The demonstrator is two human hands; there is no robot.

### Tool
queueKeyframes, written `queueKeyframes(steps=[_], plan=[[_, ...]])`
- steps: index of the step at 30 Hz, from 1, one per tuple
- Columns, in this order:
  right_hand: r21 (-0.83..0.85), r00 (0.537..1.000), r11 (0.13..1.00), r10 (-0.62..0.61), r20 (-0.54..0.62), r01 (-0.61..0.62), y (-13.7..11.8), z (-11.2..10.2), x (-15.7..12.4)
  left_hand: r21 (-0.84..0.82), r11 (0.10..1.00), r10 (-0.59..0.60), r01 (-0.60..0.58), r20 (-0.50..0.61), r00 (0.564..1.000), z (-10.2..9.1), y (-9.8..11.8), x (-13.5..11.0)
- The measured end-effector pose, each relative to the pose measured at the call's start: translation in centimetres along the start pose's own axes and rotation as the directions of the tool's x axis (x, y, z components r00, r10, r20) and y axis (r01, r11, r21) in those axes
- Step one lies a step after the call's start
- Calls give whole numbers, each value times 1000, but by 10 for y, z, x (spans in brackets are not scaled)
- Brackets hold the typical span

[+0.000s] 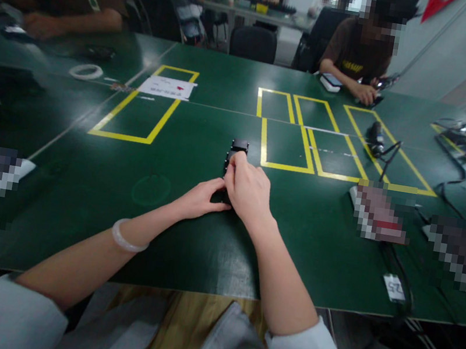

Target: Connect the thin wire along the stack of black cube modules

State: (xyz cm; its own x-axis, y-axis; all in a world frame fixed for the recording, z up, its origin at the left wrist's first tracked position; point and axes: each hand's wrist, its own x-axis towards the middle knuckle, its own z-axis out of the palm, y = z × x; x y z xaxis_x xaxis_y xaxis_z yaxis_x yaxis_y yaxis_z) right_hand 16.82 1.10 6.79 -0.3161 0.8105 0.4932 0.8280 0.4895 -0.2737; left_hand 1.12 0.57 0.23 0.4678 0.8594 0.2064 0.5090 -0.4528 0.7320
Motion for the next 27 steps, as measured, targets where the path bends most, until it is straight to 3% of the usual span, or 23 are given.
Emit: queueKeyframes(steps=[27], plan=[[-20,1000,1000,10,11,-10,0,0,0,15,1000,12,-12,-1,1000,1,-3,-1]])
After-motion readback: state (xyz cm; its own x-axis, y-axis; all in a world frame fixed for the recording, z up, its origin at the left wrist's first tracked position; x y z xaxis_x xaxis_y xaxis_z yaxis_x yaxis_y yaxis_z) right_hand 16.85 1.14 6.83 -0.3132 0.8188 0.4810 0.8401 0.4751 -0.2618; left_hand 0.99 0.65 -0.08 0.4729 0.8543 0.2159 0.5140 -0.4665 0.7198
